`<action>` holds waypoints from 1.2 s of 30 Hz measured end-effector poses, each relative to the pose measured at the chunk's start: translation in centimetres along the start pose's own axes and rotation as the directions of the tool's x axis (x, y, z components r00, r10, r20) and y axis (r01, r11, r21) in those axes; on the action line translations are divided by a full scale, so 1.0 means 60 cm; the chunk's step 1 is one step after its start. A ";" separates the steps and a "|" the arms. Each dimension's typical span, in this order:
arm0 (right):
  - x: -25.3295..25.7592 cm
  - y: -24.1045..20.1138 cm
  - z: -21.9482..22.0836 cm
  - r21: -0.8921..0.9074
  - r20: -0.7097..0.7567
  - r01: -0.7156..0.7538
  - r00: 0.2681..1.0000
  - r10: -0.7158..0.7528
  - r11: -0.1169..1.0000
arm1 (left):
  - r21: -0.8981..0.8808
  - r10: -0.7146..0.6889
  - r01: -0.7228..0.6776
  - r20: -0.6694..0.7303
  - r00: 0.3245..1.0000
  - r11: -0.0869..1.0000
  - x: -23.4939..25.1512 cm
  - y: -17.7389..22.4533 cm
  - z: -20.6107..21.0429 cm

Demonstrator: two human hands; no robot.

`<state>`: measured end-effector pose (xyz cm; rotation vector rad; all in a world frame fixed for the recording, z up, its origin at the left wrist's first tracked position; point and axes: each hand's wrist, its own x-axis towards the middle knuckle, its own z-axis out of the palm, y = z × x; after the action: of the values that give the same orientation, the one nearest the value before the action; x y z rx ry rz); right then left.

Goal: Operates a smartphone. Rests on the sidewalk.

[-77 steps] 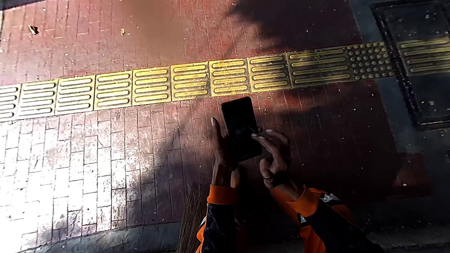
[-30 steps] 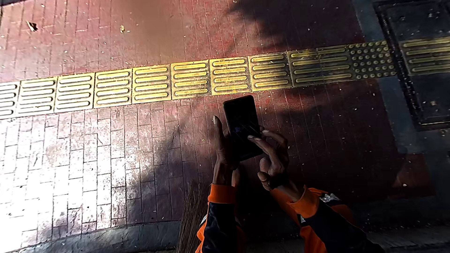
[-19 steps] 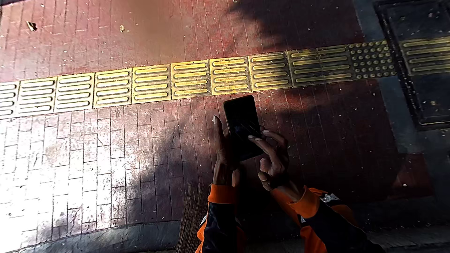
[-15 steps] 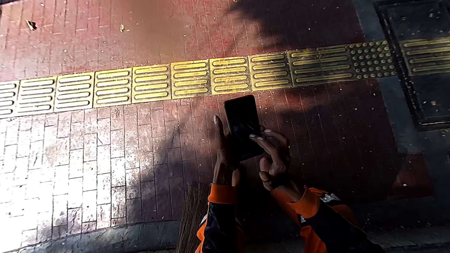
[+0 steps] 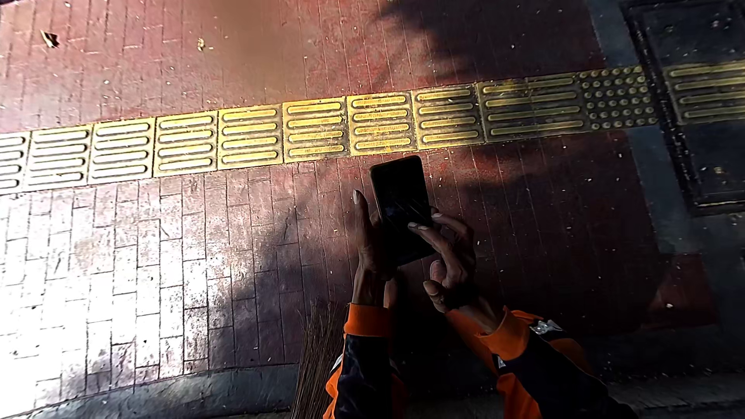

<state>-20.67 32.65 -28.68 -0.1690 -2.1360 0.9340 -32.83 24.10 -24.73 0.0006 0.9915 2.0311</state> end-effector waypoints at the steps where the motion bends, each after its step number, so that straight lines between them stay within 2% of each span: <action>1: -0.001 0.000 0.000 0.000 -0.006 0.008 1.000 -0.008 1.000 | -0.003 -0.004 0.004 -0.002 1.000 1.000 0.000 0.000 0.000; 5: 0.001 -0.003 -0.003 0.016 -0.047 0.017 0.999 -0.016 1.000 | -0.018 -0.014 0.014 0.013 1.000 1.000 0.000 0.000 -0.003; 10: -0.002 0.000 0.001 -0.005 -0.004 0.011 1.000 -0.011 1.000 | -0.005 -0.017 0.017 0.001 1.000 1.000 -0.001 0.000 0.000; 19: 0.004 0.008 -0.004 -0.080 -0.155 -0.026 0.988 0.014 0.996 | -0.048 -0.025 0.026 0.027 0.999 0.998 0.001 0.004 -0.005; 26: 0.004 0.008 -0.004 -0.094 -0.157 -0.012 0.988 -0.003 0.996 | -0.036 -0.026 0.026 -0.009 1.000 0.999 -0.001 0.004 0.000; 32: 0.002 0.008 0.000 -0.106 -0.089 -0.048 0.995 0.038 0.993 | -0.023 -0.022 0.021 -0.025 0.999 1.000 0.000 0.003 0.000; 36: 0.005 0.010 -0.007 -0.114 -0.147 -0.036 0.989 0.019 0.993 | -0.026 -0.017 0.017 0.013 1.000 1.000 0.000 0.005 -0.004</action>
<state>-20.69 33.44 -28.68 -0.3164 -2.0571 0.7885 -33.10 23.86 -24.70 -0.0086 0.9540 2.0259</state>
